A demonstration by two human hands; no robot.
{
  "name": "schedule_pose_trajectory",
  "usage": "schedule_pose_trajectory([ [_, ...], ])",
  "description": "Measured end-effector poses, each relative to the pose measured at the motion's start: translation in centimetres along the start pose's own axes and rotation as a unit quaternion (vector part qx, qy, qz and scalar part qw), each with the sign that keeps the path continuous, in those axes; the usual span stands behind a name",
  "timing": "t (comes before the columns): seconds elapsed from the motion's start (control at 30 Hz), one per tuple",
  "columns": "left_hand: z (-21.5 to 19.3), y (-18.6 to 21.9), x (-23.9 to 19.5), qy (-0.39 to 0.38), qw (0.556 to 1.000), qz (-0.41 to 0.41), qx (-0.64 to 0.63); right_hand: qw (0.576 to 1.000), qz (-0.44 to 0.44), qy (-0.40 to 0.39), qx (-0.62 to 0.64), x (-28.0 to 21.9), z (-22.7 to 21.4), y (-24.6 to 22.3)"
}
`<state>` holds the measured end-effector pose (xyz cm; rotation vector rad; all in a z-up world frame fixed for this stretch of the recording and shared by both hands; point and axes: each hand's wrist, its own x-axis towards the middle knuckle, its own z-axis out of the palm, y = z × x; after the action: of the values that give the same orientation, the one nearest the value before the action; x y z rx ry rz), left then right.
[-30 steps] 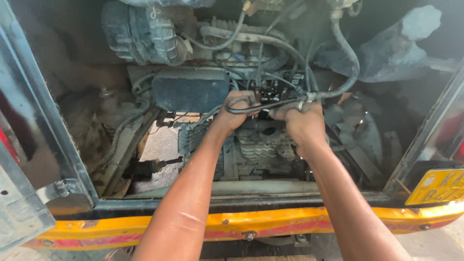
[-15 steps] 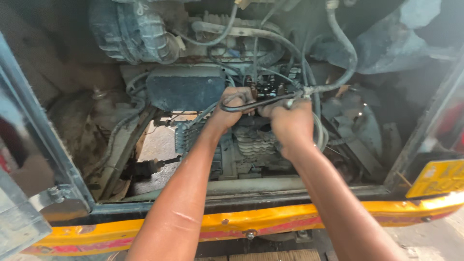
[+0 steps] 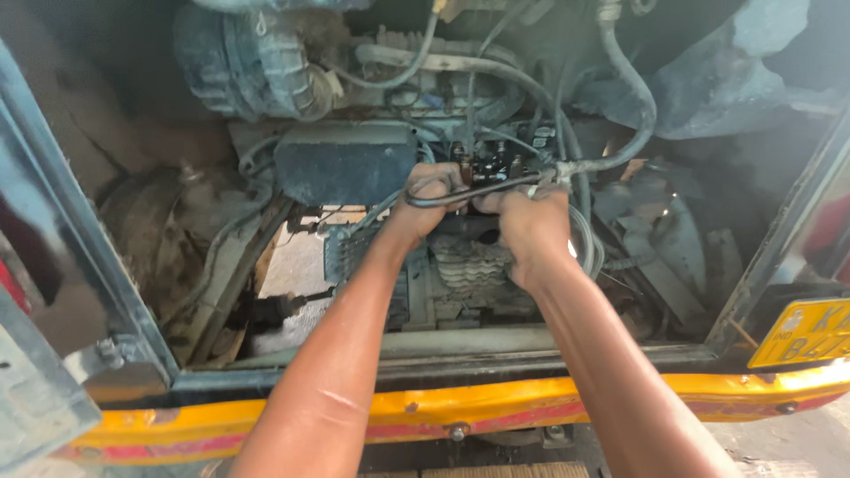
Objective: The person is repairing a vehicle engine using various hand tools. They repeatedly reach into the engine compartment to adjust components, using a wrench and a hammer to tighten or loosen parts.
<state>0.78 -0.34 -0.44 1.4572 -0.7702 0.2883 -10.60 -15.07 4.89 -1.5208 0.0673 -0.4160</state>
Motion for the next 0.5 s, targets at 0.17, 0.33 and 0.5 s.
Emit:
schedule_pose_trajectory([
  [0.17, -0.3, 0.3, -0.4, 0.002, 1.000, 0.011, 0.008, 0.998, -0.058, -0.002, 0.010, -0.4, 0.3, 0.0],
  [0.33, -0.1, 0.0, -0.4, 0.021, 0.998, 0.022, 0.047, 0.999, -0.011, -0.001, -0.037, -0.4, 0.0, -0.3],
  [0.5, 0.6, -0.7, -0.4, 0.043, 0.999, 0.007, 0.026, 0.971, -0.115, -0.040, -0.207, -1.0, -2.3, -1.7],
])
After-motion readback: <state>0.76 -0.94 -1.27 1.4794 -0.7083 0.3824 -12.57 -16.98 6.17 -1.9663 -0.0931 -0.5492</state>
